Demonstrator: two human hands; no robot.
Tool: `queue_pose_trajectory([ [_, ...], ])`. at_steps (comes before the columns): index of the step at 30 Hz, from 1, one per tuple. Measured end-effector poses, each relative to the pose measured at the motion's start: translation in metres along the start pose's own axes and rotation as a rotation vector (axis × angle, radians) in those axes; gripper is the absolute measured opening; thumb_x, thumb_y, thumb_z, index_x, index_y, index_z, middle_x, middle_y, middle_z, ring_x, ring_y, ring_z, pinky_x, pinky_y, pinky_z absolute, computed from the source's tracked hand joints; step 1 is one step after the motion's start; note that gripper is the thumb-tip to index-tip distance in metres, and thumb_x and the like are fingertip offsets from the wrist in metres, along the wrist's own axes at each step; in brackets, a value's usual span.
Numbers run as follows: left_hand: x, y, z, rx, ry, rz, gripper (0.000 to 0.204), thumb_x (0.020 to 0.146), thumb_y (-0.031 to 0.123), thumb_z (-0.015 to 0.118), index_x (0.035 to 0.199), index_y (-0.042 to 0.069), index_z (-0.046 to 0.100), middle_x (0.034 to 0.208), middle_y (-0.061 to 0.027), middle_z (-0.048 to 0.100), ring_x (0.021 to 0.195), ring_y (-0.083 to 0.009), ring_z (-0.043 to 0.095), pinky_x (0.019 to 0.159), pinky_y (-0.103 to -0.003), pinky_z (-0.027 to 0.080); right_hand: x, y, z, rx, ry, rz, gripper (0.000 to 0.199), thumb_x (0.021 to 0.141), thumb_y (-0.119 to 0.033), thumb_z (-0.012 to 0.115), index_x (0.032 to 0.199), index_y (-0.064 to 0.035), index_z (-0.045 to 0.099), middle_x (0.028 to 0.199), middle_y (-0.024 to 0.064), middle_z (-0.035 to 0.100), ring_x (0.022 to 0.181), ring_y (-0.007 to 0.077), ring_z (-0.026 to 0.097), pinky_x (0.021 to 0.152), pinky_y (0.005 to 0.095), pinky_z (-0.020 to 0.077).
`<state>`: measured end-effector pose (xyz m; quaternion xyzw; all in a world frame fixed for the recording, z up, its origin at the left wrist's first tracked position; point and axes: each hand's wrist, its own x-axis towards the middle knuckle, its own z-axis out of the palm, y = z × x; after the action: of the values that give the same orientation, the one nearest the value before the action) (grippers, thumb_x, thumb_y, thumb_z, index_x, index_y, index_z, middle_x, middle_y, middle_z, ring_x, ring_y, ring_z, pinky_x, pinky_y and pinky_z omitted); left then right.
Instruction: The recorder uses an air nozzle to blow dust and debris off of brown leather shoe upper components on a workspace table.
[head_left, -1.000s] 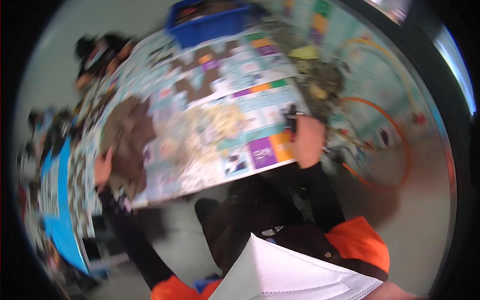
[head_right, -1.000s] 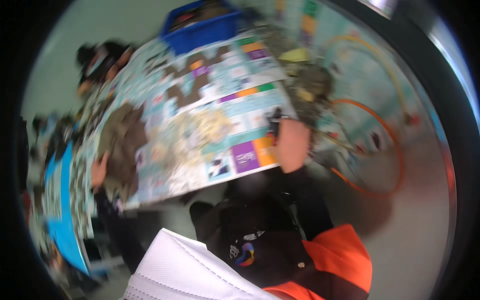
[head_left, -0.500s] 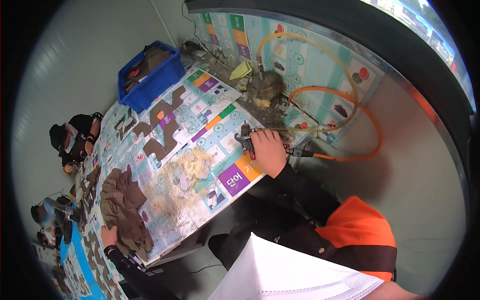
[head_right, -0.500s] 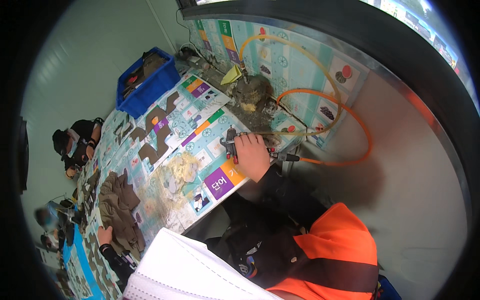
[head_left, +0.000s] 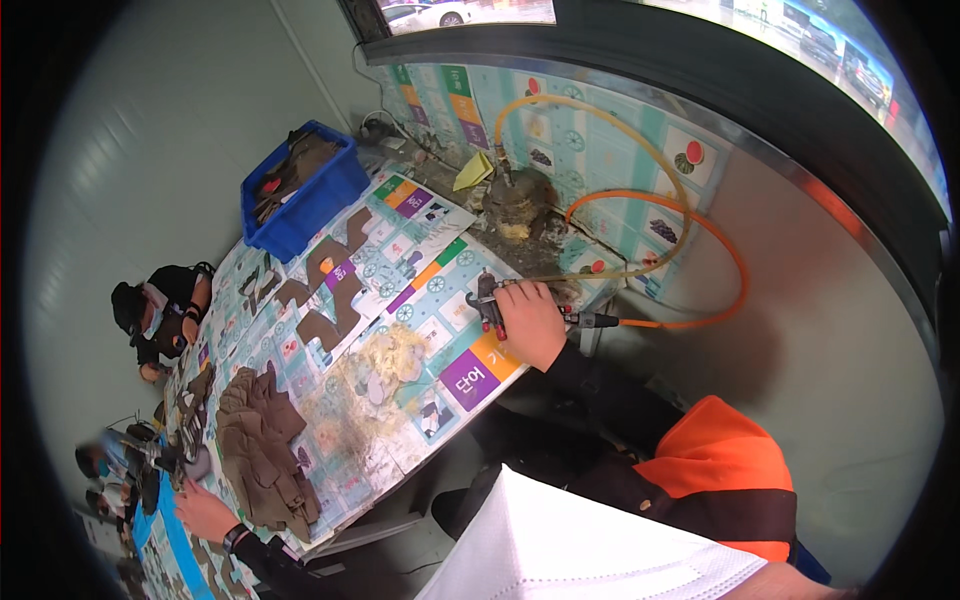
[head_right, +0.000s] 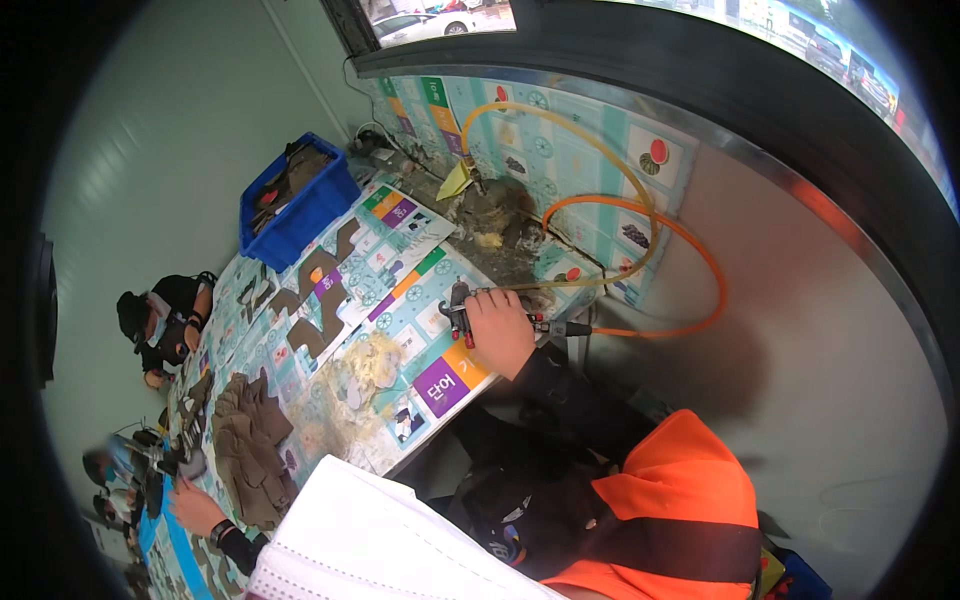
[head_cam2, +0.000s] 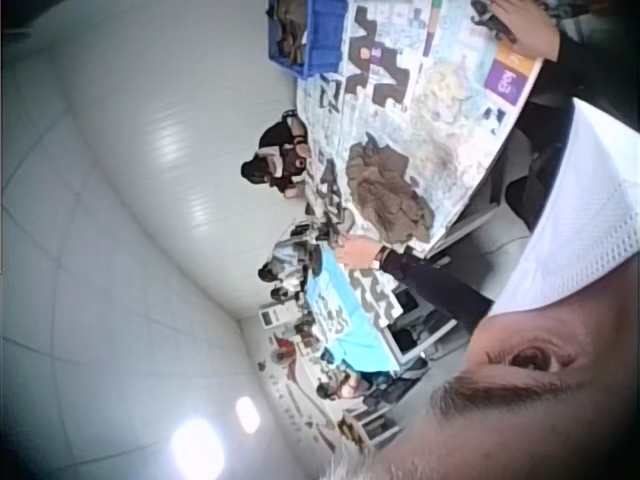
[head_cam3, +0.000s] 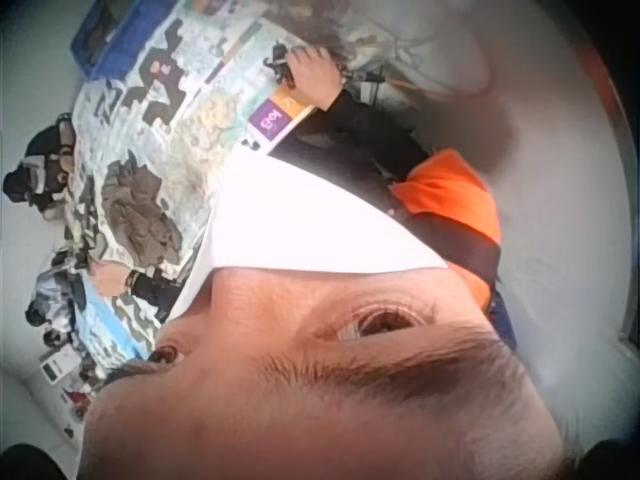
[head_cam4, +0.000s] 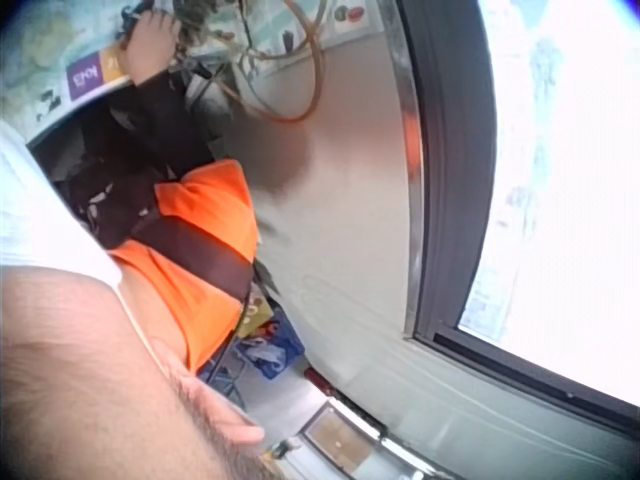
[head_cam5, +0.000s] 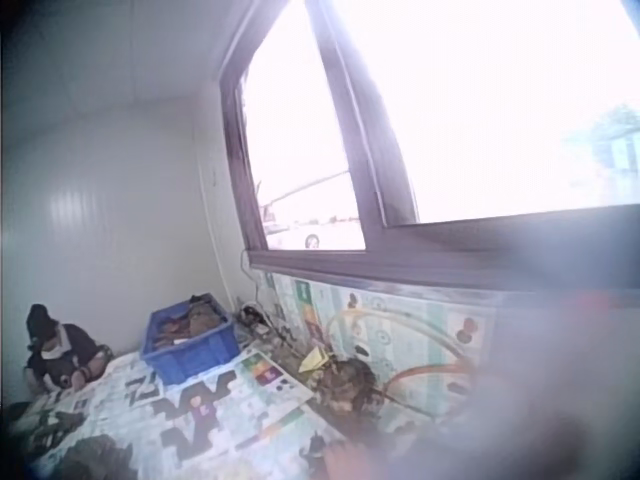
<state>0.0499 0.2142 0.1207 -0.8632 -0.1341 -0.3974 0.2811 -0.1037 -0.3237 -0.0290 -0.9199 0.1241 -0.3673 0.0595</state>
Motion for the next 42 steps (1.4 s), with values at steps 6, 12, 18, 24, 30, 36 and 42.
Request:
queue_pose_trajectory([
  [6, -0.006, 0.02, -0.097, -0.743, 0.143, 0.187, 0.03, 0.1, 0.027, 0.052, 0.121, 0.01, 0.065, 0.102, -0.0144, 0.067, 0.087, -0.0317, 0.063, 0.074, -0.041, 0.048, 0.003, -0.001, -0.001, 0.027, -0.083, 0.04, 0.045, 0.064, -0.015, 0.071, 0.105, -0.0029, 0.057, 0.101, 0.0122, 0.059, 0.103, 0.03, 0.054, 0.094, 0.0405, 0.0401],
  [12, -0.029, 0.041, -0.151, -1.147, -0.57, 0.188, 0.02, 0.096, 0.008, 0.052, 0.109, 0.002, 0.067, 0.097, -0.0161, 0.067, 0.083, -0.0324, 0.063, 0.074, -0.037, 0.049, 0.007, -0.001, -0.006, -0.022, 0.035, 0.001, 0.038, 0.064, -0.018, 0.071, 0.096, -0.0048, 0.056, 0.096, 0.0107, 0.059, 0.097, 0.028, 0.054, 0.088, 0.0391, 0.0404],
  [18, -0.039, 0.041, -0.141, -1.338, -0.316, 0.559, 0.009, 0.081, -0.002, 0.06, 0.089, -0.002, 0.064, 0.085, -0.0147, 0.06, 0.077, -0.0301, 0.063, 0.074, -0.036, 0.05, -0.001, -0.004, -0.001, -0.011, -0.132, 0.05, 0.048, 0.063, -0.02, 0.074, 0.105, -0.0036, 0.056, 0.102, 0.0122, 0.059, 0.103, 0.0299, 0.054, 0.093, 0.0404, 0.0396],
  [24, -0.039, 0.037, -0.096, -1.34, -0.476, 0.544, 0.017, 0.081, 0.002, 0.066, 0.097, -0.003, 0.062, 0.108, -0.0133, 0.052, 0.099, -0.0237, 0.058, 0.09, -0.03, 0.046, -0.005, -0.004, 0.008, -0.039, -0.104, 0.015, 0.04, 0.071, -0.02, 0.066, 0.106, -0.0031, 0.056, 0.107, 0.0128, 0.059, 0.106, 0.0294, 0.054, 0.095, 0.04, 0.0394],
  [30, -0.032, 0.055, -0.092, -1.436, -0.589, 0.484, 0.023, 0.086, 0.008, 0.066, 0.107, -0.001, 0.063, 0.111, -0.0163, 0.055, 0.104, -0.0287, 0.056, 0.093, -0.035, 0.044, -0.001, 0.003, -0.001, -0.021, -0.092, 0.067, 0.041, 0.069, -0.022, 0.07, 0.102, -0.003, 0.056, 0.103, 0.013, 0.059, 0.103, 0.0302, 0.054, 0.092, 0.0408, 0.0401],
  [36, -0.047, 0.042, -0.102, -1.223, -0.215, 0.566, 0.042, 0.09, 0.018, 0.059, 0.129, 0.003, 0.056, 0.126, -0.0248, 0.052, 0.113, -0.0425, 0.051, 0.097, -0.049, 0.042, -0.001, -0.005, 0.005, 0.006, -0.063, 0.05, 0.042, 0.065, -0.023, 0.072, 0.097, -0.0028, 0.055, 0.1, 0.0129, 0.058, 0.098, 0.0296, 0.054, 0.087, 0.039, 0.0403],
  [42, -0.027, 0.053, -0.113, -1.121, -0.174, 0.598, 0.03, 0.087, 0.015, 0.06, 0.114, 0.004, 0.065, 0.106, -0.0221, 0.065, 0.1, -0.0417, 0.059, 0.09, -0.046, 0.046, -0.004, 0.001, 0.003, 0.046, -0.028, 0.047, 0.04, 0.063, -0.019, 0.07, 0.096, -0.0024, 0.054, 0.099, 0.012, 0.056, 0.098, 0.0285, 0.054, 0.087, 0.0376, 0.0397],
])
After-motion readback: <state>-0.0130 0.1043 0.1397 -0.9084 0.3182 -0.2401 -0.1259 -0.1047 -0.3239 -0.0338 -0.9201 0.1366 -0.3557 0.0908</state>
